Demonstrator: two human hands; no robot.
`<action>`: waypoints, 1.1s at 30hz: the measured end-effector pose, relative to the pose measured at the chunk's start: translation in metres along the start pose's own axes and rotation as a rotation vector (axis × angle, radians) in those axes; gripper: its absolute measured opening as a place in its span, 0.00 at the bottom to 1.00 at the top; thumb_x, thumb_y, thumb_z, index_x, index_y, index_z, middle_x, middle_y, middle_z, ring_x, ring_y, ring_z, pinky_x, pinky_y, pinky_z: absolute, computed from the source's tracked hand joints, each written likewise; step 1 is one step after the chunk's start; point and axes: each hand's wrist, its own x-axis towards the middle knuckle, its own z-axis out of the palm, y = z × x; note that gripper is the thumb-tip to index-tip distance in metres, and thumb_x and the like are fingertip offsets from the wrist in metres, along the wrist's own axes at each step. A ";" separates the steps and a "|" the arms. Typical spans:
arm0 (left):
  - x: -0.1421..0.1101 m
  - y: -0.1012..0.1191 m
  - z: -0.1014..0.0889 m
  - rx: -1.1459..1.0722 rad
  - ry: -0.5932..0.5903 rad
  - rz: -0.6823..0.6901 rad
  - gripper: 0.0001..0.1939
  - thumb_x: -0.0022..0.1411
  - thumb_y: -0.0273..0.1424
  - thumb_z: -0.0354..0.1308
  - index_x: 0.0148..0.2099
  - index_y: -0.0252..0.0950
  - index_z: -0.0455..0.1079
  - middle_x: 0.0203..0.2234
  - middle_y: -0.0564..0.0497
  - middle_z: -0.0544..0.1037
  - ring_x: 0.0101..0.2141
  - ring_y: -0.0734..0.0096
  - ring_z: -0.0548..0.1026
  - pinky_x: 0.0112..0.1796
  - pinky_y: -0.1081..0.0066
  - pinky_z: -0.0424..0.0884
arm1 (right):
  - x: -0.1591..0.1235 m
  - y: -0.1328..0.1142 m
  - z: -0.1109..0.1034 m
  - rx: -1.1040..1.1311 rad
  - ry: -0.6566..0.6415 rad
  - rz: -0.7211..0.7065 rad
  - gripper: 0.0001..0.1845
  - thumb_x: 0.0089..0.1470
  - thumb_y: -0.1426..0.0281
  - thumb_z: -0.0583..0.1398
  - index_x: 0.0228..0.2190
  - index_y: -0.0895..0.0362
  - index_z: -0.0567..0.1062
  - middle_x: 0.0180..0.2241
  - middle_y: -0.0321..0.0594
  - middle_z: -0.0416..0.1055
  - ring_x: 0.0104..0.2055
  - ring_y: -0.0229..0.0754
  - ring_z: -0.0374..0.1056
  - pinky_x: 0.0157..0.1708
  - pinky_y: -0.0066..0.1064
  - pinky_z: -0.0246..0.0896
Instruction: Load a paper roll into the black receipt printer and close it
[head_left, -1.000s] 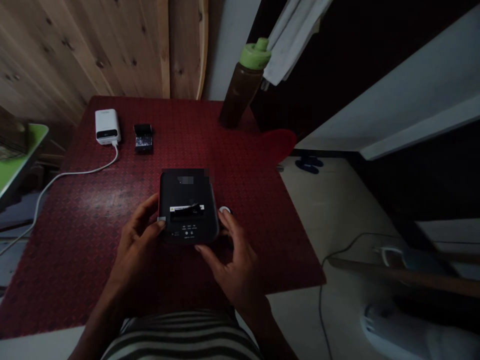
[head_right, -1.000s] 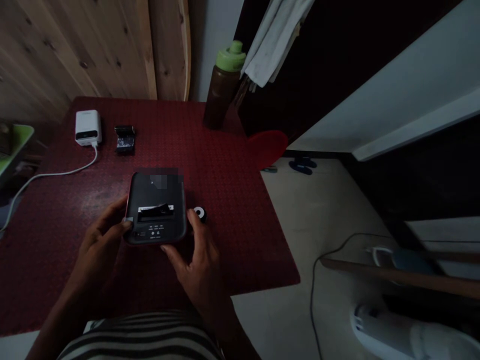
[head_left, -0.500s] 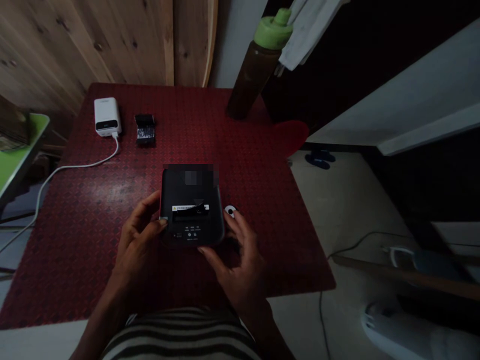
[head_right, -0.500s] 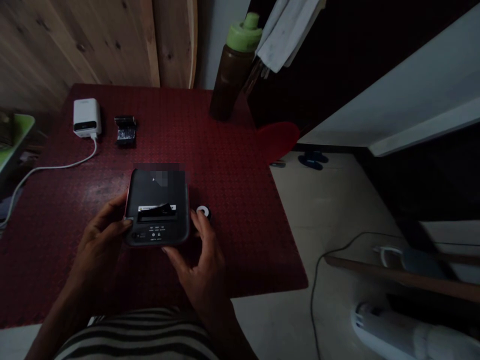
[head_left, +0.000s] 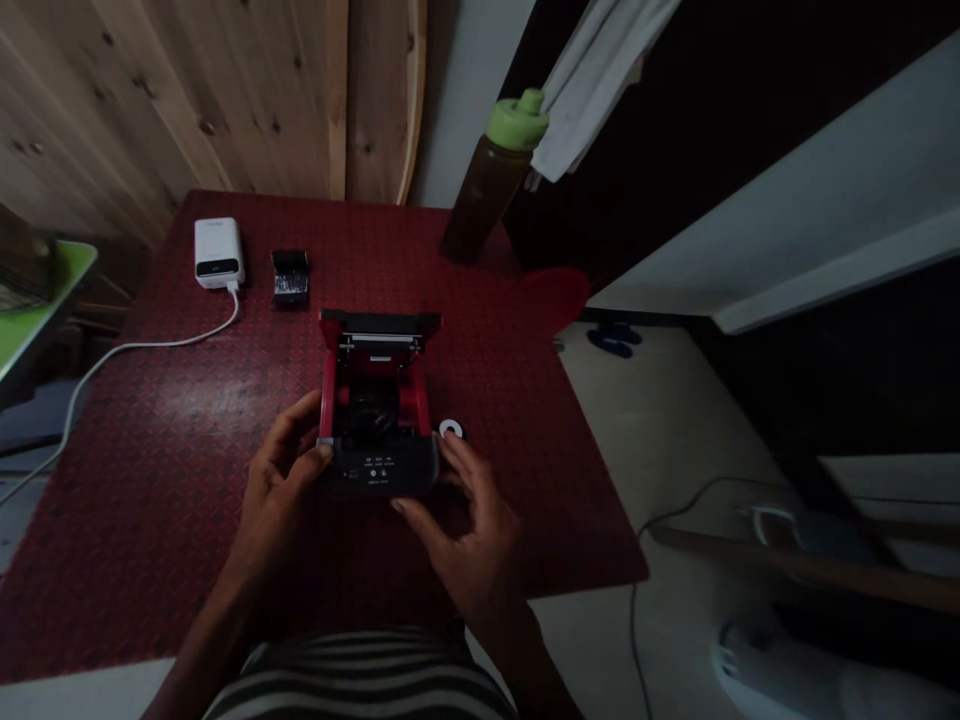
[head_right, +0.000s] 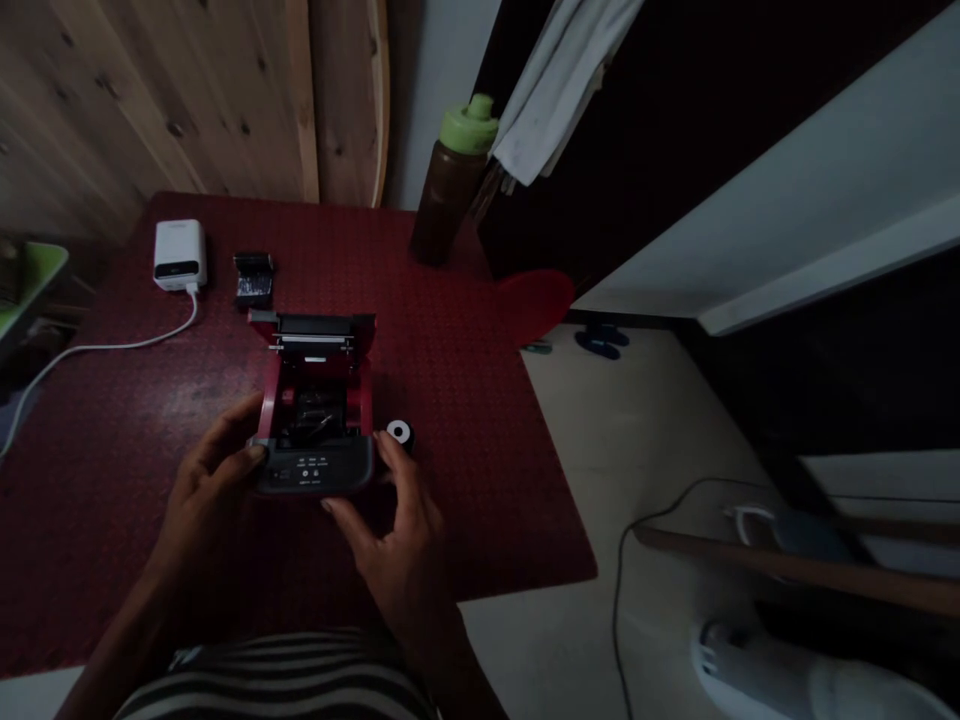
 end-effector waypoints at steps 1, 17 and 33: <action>0.001 0.000 -0.002 0.006 -0.010 0.009 0.34 0.65 0.42 0.72 0.71 0.45 0.75 0.64 0.44 0.81 0.62 0.48 0.80 0.58 0.57 0.79 | 0.001 -0.001 -0.003 -0.013 -0.005 -0.015 0.35 0.65 0.61 0.72 0.68 0.51 0.71 0.61 0.51 0.82 0.55 0.52 0.84 0.51 0.42 0.85; 0.004 -0.030 -0.009 0.218 -0.079 0.287 0.33 0.76 0.49 0.60 0.76 0.43 0.66 0.73 0.41 0.71 0.72 0.46 0.68 0.73 0.44 0.60 | 0.139 -0.040 0.041 -0.608 -0.775 -0.396 0.19 0.67 0.83 0.59 0.51 0.54 0.82 0.49 0.48 0.85 0.50 0.52 0.82 0.51 0.43 0.79; 0.008 -0.037 -0.010 0.181 -0.053 0.263 0.34 0.72 0.47 0.65 0.74 0.43 0.68 0.70 0.40 0.73 0.69 0.44 0.72 0.70 0.43 0.62 | 0.131 -0.055 0.041 -0.696 -0.649 -0.317 0.17 0.64 0.81 0.62 0.50 0.54 0.79 0.43 0.48 0.84 0.44 0.54 0.81 0.44 0.42 0.76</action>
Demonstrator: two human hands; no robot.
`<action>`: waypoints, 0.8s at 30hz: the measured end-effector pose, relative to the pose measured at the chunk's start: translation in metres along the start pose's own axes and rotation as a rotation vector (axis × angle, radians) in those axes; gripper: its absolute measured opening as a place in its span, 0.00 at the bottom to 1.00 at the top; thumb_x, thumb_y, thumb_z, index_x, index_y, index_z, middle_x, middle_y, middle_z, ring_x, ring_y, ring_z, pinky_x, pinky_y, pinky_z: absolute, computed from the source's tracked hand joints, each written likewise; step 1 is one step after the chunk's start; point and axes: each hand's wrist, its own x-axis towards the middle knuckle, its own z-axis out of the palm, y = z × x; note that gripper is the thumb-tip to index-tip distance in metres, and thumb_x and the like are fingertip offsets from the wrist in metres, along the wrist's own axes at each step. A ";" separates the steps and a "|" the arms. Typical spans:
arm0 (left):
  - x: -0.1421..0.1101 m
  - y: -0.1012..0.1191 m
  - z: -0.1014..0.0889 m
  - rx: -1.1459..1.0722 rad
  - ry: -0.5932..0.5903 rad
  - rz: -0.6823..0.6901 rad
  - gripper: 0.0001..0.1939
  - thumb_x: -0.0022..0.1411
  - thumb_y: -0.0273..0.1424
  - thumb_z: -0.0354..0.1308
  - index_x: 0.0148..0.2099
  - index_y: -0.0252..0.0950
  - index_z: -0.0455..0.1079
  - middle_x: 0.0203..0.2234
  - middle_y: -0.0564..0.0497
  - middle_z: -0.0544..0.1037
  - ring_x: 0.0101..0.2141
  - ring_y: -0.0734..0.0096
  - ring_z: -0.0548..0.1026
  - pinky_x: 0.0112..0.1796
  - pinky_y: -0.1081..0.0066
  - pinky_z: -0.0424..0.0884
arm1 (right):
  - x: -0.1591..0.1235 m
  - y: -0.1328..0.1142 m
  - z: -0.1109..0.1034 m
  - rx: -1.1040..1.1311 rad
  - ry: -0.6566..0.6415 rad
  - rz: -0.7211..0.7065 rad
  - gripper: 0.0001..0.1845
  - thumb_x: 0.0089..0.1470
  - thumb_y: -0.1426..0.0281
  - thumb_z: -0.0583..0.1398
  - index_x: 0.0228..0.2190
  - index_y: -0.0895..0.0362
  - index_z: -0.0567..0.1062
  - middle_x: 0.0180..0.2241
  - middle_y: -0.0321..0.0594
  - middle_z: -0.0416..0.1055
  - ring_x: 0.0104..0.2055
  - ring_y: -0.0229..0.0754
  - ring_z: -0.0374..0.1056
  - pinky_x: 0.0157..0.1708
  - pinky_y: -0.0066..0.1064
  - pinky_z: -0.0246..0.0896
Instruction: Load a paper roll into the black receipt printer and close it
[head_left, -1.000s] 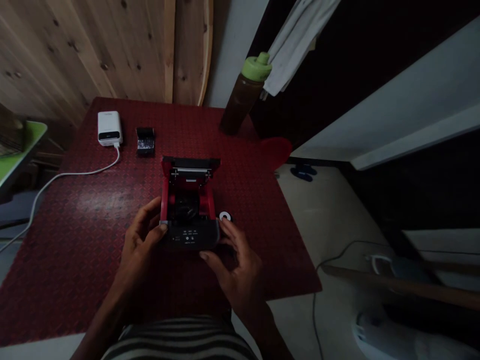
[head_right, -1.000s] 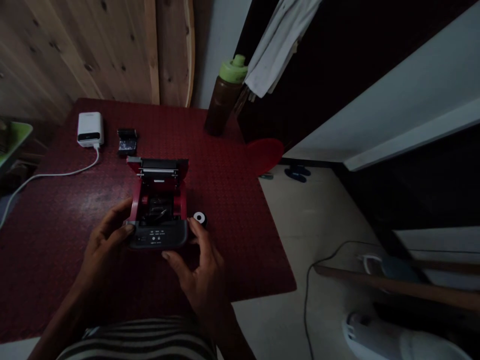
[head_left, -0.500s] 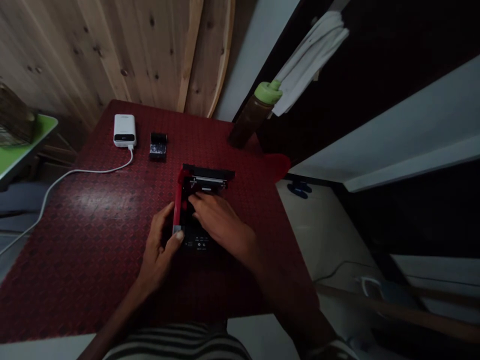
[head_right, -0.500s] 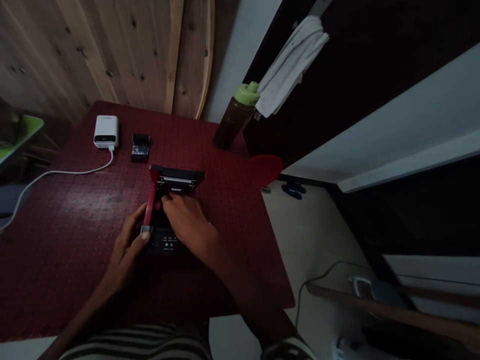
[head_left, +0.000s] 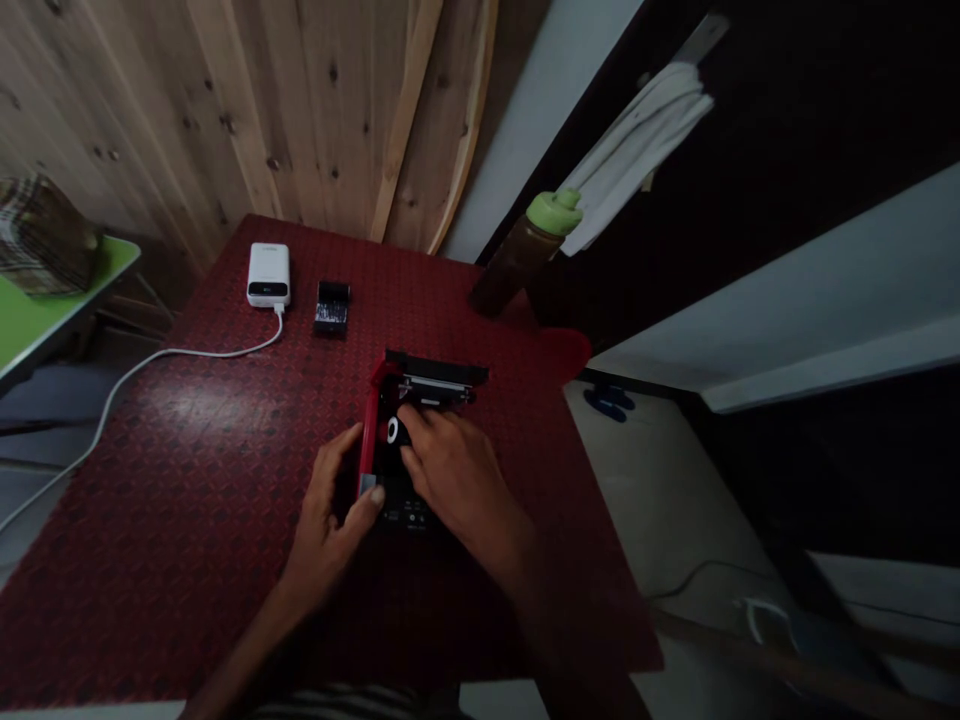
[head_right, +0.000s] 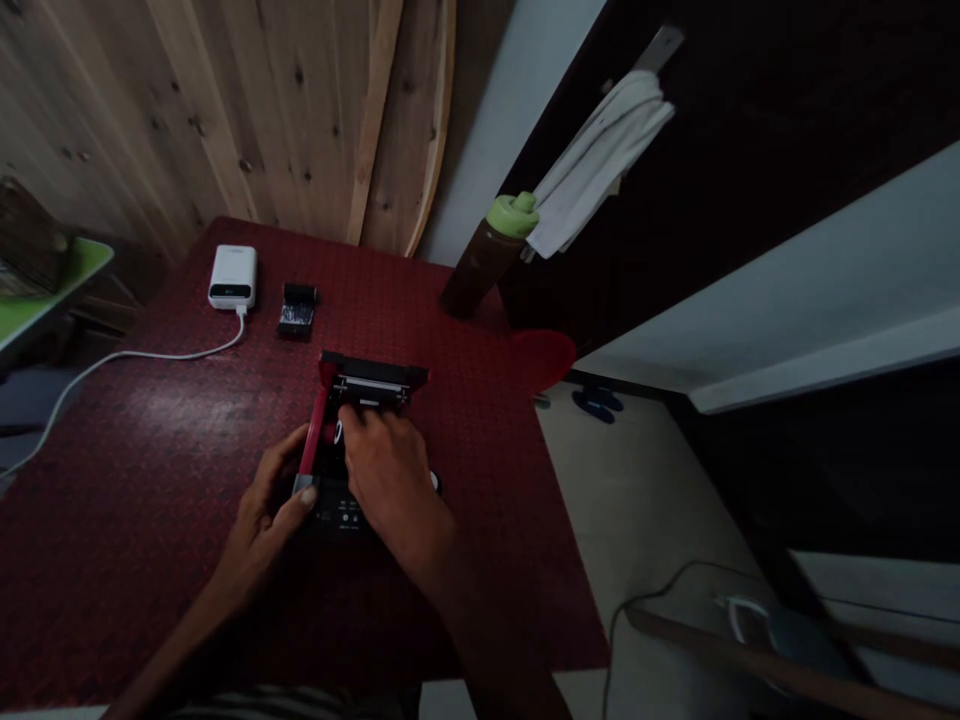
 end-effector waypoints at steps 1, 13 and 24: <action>0.000 -0.001 0.000 0.000 0.001 -0.001 0.34 0.72 0.47 0.65 0.75 0.44 0.68 0.70 0.40 0.72 0.69 0.44 0.71 0.71 0.43 0.62 | -0.005 -0.003 -0.001 0.003 0.040 -0.012 0.16 0.63 0.82 0.63 0.48 0.54 0.79 0.42 0.48 0.84 0.44 0.54 0.81 0.44 0.43 0.76; 0.000 0.001 -0.003 0.034 0.005 -0.027 0.33 0.73 0.50 0.64 0.75 0.46 0.68 0.71 0.43 0.73 0.71 0.44 0.70 0.69 0.48 0.66 | -0.023 0.117 -0.006 0.757 0.671 0.318 0.17 0.54 0.58 0.72 0.44 0.49 0.81 0.44 0.39 0.84 0.44 0.50 0.79 0.47 0.44 0.75; -0.001 0.008 -0.001 0.071 0.027 -0.017 0.32 0.74 0.50 0.63 0.74 0.47 0.70 0.71 0.47 0.73 0.72 0.45 0.68 0.69 0.52 0.66 | 0.028 0.143 0.079 0.836 0.505 0.318 0.14 0.55 0.63 0.69 0.43 0.53 0.80 0.44 0.41 0.84 0.46 0.48 0.80 0.51 0.40 0.74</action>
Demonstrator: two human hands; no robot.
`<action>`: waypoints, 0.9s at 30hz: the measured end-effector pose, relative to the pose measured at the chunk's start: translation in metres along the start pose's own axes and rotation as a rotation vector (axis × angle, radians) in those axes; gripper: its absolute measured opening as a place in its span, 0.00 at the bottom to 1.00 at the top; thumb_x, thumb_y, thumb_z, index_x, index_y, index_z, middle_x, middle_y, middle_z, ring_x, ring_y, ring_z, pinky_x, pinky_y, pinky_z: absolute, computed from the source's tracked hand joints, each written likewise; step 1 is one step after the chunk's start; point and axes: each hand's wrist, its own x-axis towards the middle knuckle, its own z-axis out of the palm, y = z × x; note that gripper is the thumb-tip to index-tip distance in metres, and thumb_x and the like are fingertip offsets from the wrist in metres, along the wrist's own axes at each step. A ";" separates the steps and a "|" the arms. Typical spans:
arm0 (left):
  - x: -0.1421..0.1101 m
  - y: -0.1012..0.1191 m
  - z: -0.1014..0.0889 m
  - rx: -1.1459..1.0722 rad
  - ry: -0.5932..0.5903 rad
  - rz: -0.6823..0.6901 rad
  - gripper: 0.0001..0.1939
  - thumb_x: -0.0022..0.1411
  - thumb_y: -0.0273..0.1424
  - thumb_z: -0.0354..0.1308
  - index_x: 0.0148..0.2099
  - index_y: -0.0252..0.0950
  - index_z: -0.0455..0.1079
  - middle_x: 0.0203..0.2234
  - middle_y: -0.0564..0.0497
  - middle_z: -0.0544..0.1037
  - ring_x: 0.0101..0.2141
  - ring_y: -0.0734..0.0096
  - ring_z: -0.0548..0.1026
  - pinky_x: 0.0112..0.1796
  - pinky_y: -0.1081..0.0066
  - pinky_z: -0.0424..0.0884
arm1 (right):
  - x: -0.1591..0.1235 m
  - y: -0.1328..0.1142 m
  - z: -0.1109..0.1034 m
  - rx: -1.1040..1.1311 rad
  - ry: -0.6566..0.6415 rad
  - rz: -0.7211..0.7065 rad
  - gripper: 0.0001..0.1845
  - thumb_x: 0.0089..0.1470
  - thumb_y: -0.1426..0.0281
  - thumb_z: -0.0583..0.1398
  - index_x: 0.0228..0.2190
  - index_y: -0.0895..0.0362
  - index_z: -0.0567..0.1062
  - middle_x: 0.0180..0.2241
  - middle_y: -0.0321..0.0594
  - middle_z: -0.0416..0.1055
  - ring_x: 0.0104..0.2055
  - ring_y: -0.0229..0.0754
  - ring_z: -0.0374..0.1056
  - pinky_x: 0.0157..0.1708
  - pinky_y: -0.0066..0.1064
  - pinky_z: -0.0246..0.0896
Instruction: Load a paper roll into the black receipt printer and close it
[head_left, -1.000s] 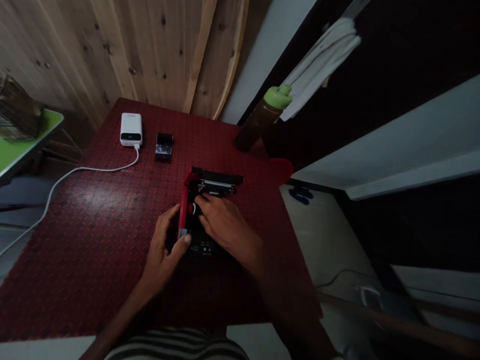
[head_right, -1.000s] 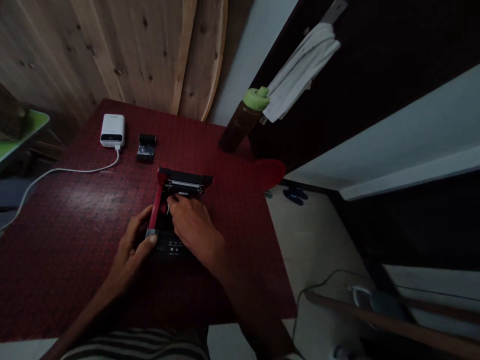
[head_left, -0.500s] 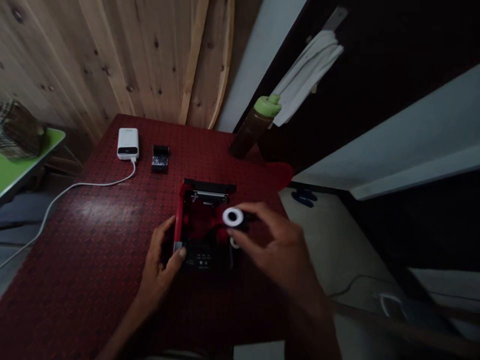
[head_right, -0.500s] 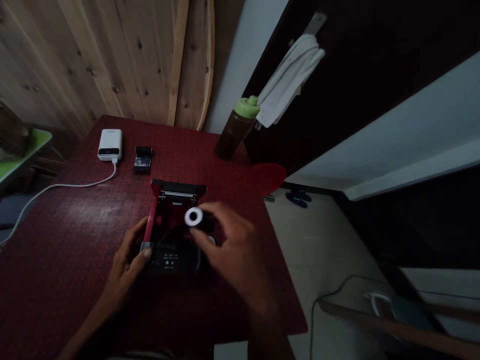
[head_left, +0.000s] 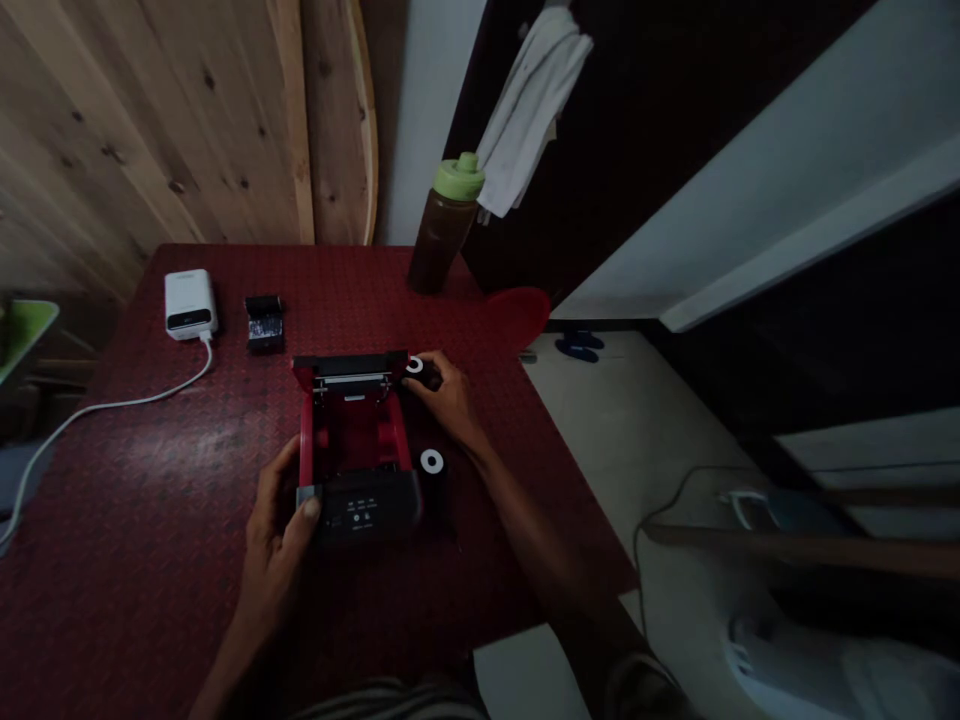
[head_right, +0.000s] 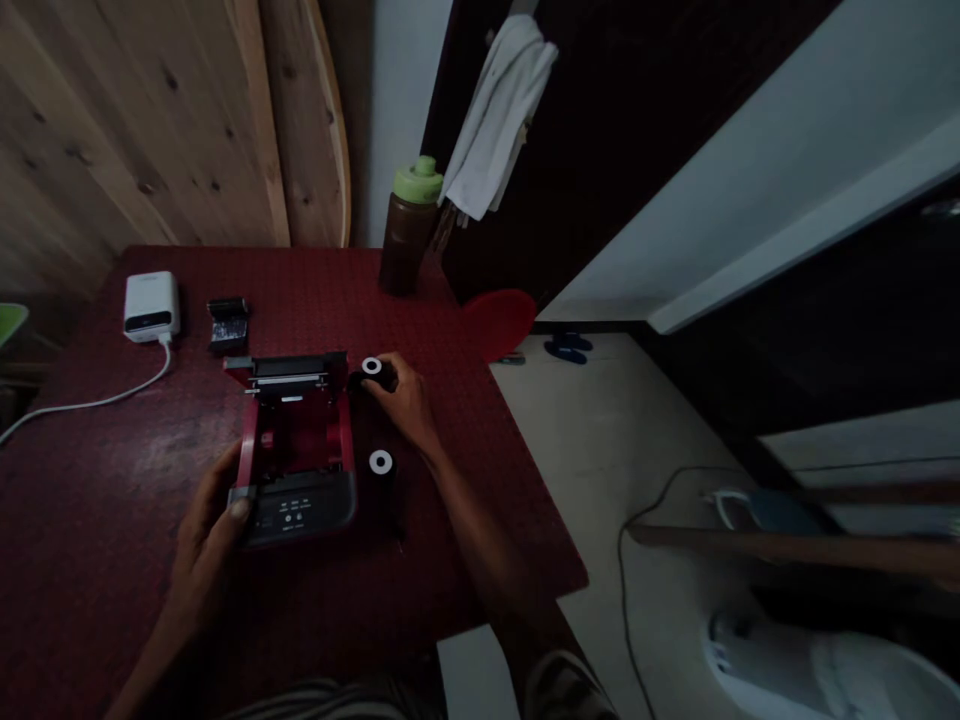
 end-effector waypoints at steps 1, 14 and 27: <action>0.001 0.000 0.000 0.006 -0.004 -0.001 0.32 0.74 0.50 0.63 0.74 0.47 0.70 0.71 0.47 0.74 0.72 0.45 0.69 0.69 0.53 0.66 | 0.000 0.001 -0.001 -0.007 -0.004 0.006 0.15 0.55 0.65 0.70 0.44 0.53 0.80 0.45 0.41 0.85 0.48 0.48 0.80 0.52 0.41 0.74; 0.003 -0.001 -0.005 0.035 -0.038 0.042 0.30 0.75 0.49 0.62 0.74 0.50 0.70 0.70 0.49 0.75 0.69 0.48 0.71 0.66 0.57 0.70 | -0.124 -0.011 -0.068 0.004 -0.151 0.154 0.24 0.53 0.71 0.67 0.52 0.50 0.85 0.44 0.38 0.86 0.37 0.42 0.78 0.42 0.38 0.76; 0.002 -0.008 -0.003 -0.036 -0.030 0.020 0.35 0.72 0.51 0.64 0.75 0.44 0.68 0.72 0.42 0.73 0.71 0.44 0.71 0.66 0.52 0.72 | -0.115 -0.054 -0.065 0.144 -0.076 0.107 0.15 0.60 0.64 0.69 0.49 0.49 0.81 0.50 0.40 0.85 0.54 0.49 0.81 0.55 0.43 0.77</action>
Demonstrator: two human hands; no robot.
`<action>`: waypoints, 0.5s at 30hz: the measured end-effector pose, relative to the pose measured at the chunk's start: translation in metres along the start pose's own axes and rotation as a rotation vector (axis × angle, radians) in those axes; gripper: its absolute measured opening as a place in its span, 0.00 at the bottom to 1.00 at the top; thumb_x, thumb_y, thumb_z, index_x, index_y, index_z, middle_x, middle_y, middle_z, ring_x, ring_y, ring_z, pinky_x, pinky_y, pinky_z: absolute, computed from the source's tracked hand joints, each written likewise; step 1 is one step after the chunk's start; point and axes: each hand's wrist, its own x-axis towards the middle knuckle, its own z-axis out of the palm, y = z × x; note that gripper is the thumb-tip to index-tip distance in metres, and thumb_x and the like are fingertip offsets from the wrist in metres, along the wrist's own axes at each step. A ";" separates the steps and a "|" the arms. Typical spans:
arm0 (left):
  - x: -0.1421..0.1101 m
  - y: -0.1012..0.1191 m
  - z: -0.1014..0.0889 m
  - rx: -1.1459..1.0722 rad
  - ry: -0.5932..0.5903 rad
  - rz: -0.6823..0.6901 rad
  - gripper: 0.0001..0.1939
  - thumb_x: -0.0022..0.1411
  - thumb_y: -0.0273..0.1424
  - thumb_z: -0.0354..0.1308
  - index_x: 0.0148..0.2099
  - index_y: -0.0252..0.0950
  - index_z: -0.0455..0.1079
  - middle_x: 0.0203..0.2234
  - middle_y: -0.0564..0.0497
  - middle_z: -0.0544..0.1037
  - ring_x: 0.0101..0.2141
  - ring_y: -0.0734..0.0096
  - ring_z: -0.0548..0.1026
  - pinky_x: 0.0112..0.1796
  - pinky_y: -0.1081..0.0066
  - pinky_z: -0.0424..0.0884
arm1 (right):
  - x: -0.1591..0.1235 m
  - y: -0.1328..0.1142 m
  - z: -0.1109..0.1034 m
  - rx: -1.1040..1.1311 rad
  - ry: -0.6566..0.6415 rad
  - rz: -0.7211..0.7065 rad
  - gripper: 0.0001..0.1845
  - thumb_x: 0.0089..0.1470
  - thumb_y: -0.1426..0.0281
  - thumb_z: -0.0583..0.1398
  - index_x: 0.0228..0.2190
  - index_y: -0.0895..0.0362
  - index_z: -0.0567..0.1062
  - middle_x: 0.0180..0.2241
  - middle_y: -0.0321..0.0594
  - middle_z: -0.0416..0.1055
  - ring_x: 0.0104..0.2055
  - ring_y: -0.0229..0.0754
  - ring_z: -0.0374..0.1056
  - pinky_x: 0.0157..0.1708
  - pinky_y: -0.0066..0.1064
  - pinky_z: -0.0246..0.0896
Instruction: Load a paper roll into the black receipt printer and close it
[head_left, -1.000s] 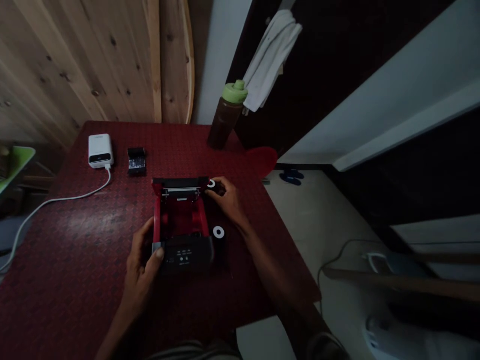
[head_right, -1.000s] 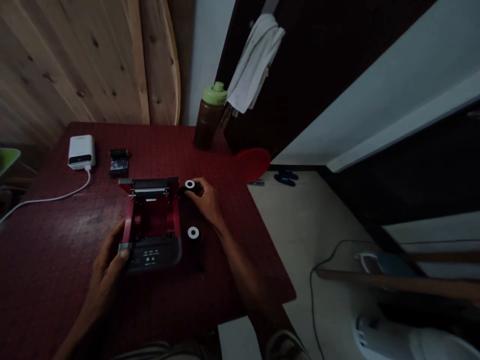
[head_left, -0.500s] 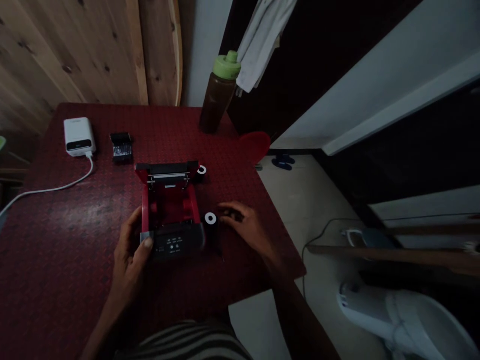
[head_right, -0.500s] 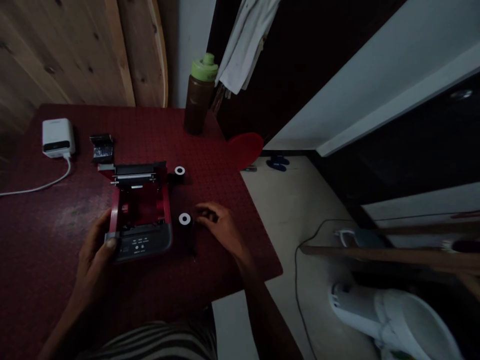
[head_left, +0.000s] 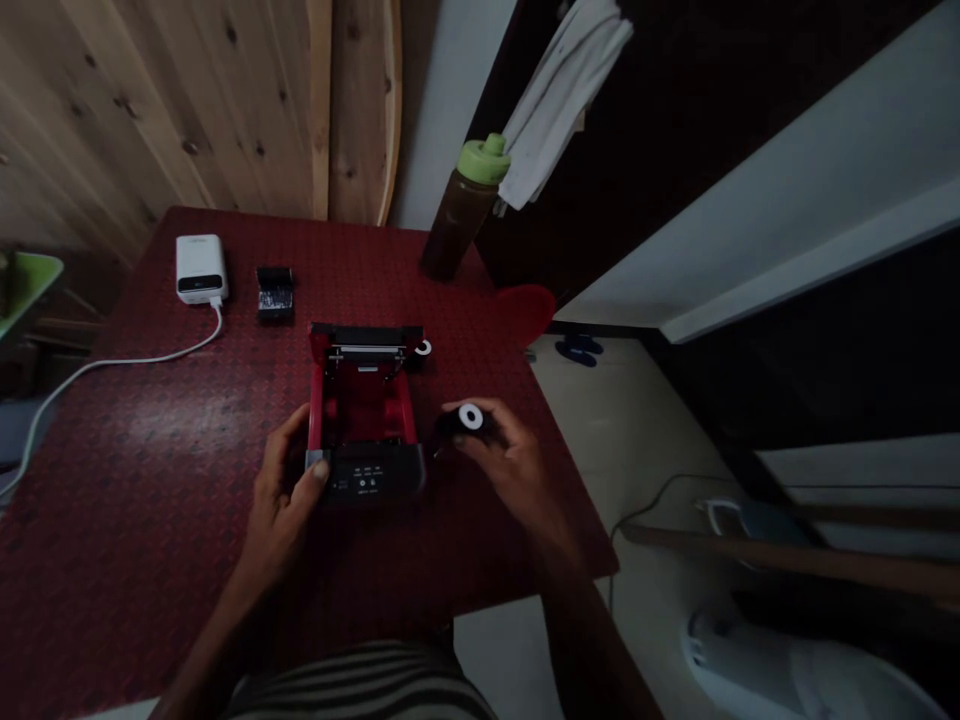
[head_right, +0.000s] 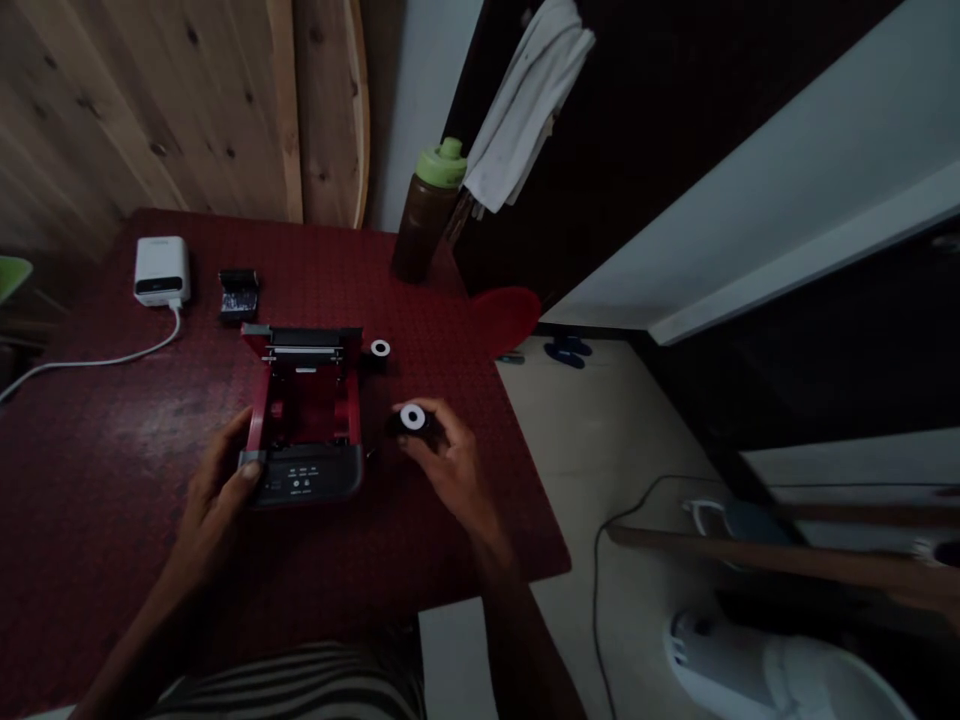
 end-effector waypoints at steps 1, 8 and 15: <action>0.000 0.000 0.000 0.002 -0.002 0.000 0.35 0.72 0.51 0.64 0.75 0.44 0.68 0.72 0.42 0.72 0.71 0.44 0.70 0.66 0.51 0.71 | 0.003 -0.015 -0.007 -0.021 -0.027 -0.030 0.15 0.61 0.64 0.70 0.50 0.49 0.81 0.51 0.40 0.85 0.55 0.49 0.81 0.56 0.44 0.77; 0.000 -0.002 0.001 0.004 -0.038 0.034 0.37 0.73 0.52 0.62 0.76 0.42 0.65 0.69 0.39 0.73 0.67 0.44 0.73 0.67 0.46 0.70 | 0.039 -0.082 0.019 -0.436 -0.407 -0.395 0.17 0.67 0.75 0.67 0.55 0.51 0.81 0.54 0.41 0.84 0.57 0.49 0.79 0.63 0.47 0.73; 0.000 0.001 0.000 0.036 -0.044 0.039 0.33 0.74 0.47 0.62 0.76 0.44 0.66 0.71 0.41 0.72 0.68 0.45 0.72 0.70 0.43 0.65 | 0.047 -0.089 0.083 -0.932 -0.512 -0.370 0.12 0.68 0.82 0.62 0.47 0.59 0.82 0.47 0.50 0.85 0.54 0.55 0.79 0.58 0.49 0.75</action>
